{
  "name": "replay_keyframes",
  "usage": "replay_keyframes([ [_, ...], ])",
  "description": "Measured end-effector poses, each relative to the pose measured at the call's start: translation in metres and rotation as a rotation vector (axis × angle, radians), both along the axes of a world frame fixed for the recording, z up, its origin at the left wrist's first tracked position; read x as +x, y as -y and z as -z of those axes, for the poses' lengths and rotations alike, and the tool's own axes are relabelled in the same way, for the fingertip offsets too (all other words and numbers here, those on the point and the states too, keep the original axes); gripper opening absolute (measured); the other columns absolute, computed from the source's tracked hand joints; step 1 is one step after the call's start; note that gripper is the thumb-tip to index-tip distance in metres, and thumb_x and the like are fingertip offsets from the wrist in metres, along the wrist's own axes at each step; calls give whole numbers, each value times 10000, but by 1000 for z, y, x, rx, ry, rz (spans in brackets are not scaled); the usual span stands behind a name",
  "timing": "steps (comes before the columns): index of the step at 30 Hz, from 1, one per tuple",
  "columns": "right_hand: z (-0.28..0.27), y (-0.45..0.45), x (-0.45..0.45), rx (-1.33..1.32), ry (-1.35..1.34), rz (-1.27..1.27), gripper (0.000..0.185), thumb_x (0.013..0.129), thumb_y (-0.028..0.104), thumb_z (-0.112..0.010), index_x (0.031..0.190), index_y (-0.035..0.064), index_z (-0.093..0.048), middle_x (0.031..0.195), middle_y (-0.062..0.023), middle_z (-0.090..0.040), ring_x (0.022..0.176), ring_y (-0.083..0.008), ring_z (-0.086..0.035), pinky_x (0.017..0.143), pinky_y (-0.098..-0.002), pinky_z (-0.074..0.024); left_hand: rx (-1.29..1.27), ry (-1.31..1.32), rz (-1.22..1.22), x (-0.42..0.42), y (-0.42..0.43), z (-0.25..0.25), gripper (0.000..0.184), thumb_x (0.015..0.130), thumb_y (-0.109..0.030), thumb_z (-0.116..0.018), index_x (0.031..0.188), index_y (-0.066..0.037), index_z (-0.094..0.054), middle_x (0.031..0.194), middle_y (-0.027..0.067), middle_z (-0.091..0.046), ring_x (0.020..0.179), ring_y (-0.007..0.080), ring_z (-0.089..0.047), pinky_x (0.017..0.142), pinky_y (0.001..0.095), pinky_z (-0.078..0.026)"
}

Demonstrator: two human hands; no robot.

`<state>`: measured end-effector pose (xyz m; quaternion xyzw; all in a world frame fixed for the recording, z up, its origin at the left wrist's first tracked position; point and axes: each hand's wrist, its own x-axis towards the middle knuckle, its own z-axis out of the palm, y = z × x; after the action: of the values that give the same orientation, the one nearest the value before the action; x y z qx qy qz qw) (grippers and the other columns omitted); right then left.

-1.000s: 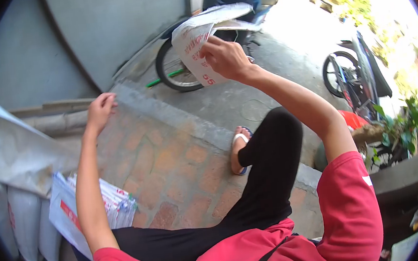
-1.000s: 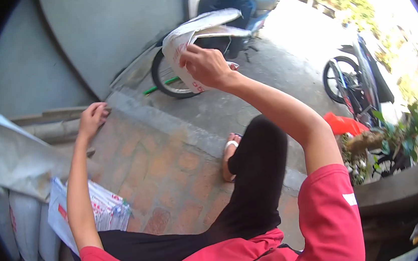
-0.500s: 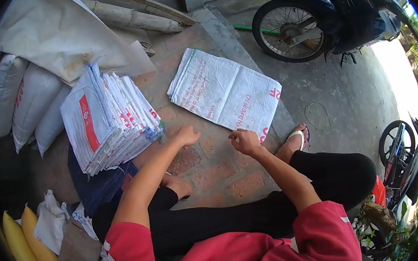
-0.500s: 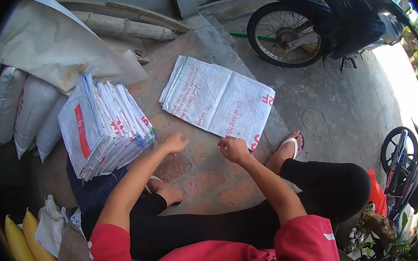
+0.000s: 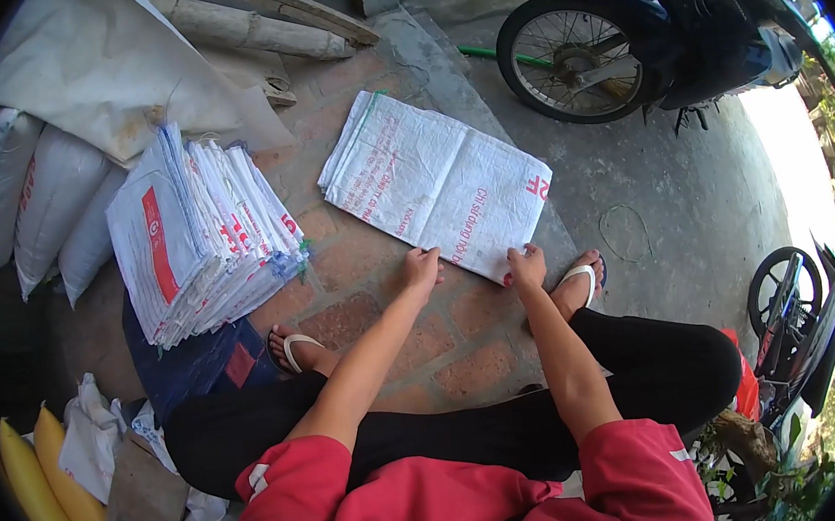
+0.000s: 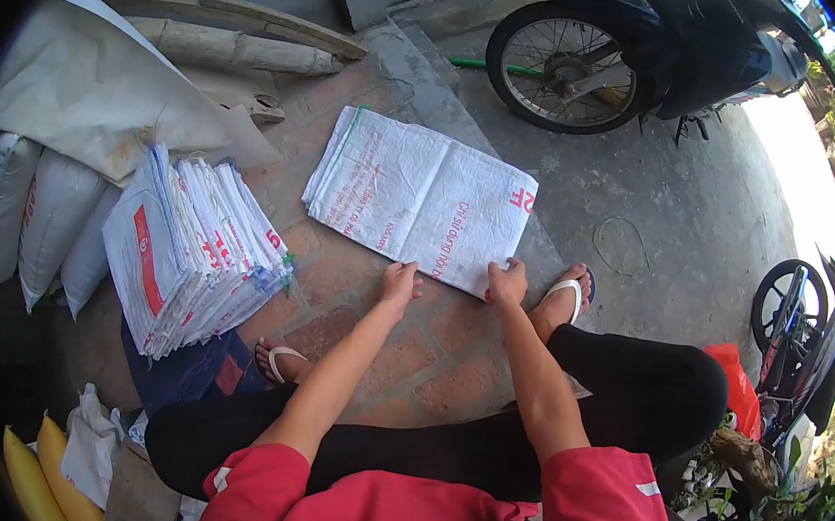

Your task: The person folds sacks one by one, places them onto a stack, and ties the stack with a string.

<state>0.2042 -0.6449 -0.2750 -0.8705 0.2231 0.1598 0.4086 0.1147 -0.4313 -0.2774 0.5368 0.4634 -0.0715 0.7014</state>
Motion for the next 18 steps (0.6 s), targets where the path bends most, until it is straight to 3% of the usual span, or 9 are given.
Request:
replay_keyframes([
  [2, 21, -7, -6, -2, -4, -69, 603, 786, 355, -741, 1273, 23, -618, 1131, -175, -714, 1070, -305, -682, 944, -401, -516, 75, -45, -106, 2, 0, -2, 587, 912, -311, -686, 1367, -8, -471, 1234, 102, -596, 899, 166, -646, 647, 318, -563],
  [4, 35, -5, -14, -35, -8, -194, 576, 789, 362, -737, 1250, 30, -642, 1090, -171, -726, 1021, -303, -704, 919, -396, -529, -67, 28, -215, 2, -13, 7, 543, 917, -302, -681, 1326, 9, -505, 1073, 67, -632, 841, 142, -637, 589, 302, -543],
  [5, 26, -8, -20, -58, 1, -236, 578, 782, 385, -733, 1247, 52, -652, 1093, -179, -724, 1032, -323, -697, 933, -410, -523, -141, 67, -267, 3, -18, 9, 522, 920, -297, -679, 1306, 17, -522, 992, 50, -651, 811, 130, -633, 560, 294, -533],
  [8, -6, -23, -42, -171, 42, -389, 587, 763, 445, -733, 1231, 95, -677, 1088, -189, -725, 1044, -356, -688, 946, -436, -518, -216, 162, -294, 3, -31, 9, 384, 925, -283, -686, 1178, -17, -574, 965, 10, -646, 763, 108, -611, 568, 280, -498],
  [9, -22, -30, -49, -233, 64, -463, 592, 757, 458, -742, 1222, 97, -682, 1076, -182, -728, 1036, -350, -692, 930, -436, -524, -184, 173, -278, 5, -30, -1, 239, 937, -272, -695, 1061, -107, -575, 893, -31, -602, 747, 77, -590, 593, 290, -466],
  [10, -34, -35, -54, -295, 86, -537, 597, 751, 471, -752, 1212, 98, -686, 1064, -174, -731, 1027, -345, -696, 915, -435, -531, -93, 237, -274, 9, -27, -8, 237, 941, -258, -686, 1058, -84, -575, 884, -15, -616, 738, 83, -590, 604, 283, -470],
  [13, -55, -46, -55, -213, 199, -546, 489, 770, 433, -759, 1136, 112, -717, 943, -137, -726, 886, -315, -706, 782, -427, -542, 126, 448, -283, 35, -10, -24, 206, 952, -201, -664, 1027, -37, -563, 827, 27, -641, 720, 97, -587, 653, 263, -480],
  [17, -59, -52, -34, -119, 675, -476, 192, 806, 245, -745, 919, 90, -733, 745, -101, -606, 661, -284, -600, 638, -418, -484, 373, 666, -252, 73, -1, -92, 164, 949, -147, -670, 988, -19, -576, 875, 35, -645, 775, 103, -596, 715, 258, -479],
  [18, -64, -53, -27, -81, 740, -485, 196, 800, 227, -749, 923, 79, -721, 795, -105, -611, 717, -278, -612, 680, -404, -498, 333, 698, -280, 80, -2, -108, 157, 946, -137, -671, 997, -16, -585, 882, 34, -650, 777, 101, -596, 720, 264, -480],
])
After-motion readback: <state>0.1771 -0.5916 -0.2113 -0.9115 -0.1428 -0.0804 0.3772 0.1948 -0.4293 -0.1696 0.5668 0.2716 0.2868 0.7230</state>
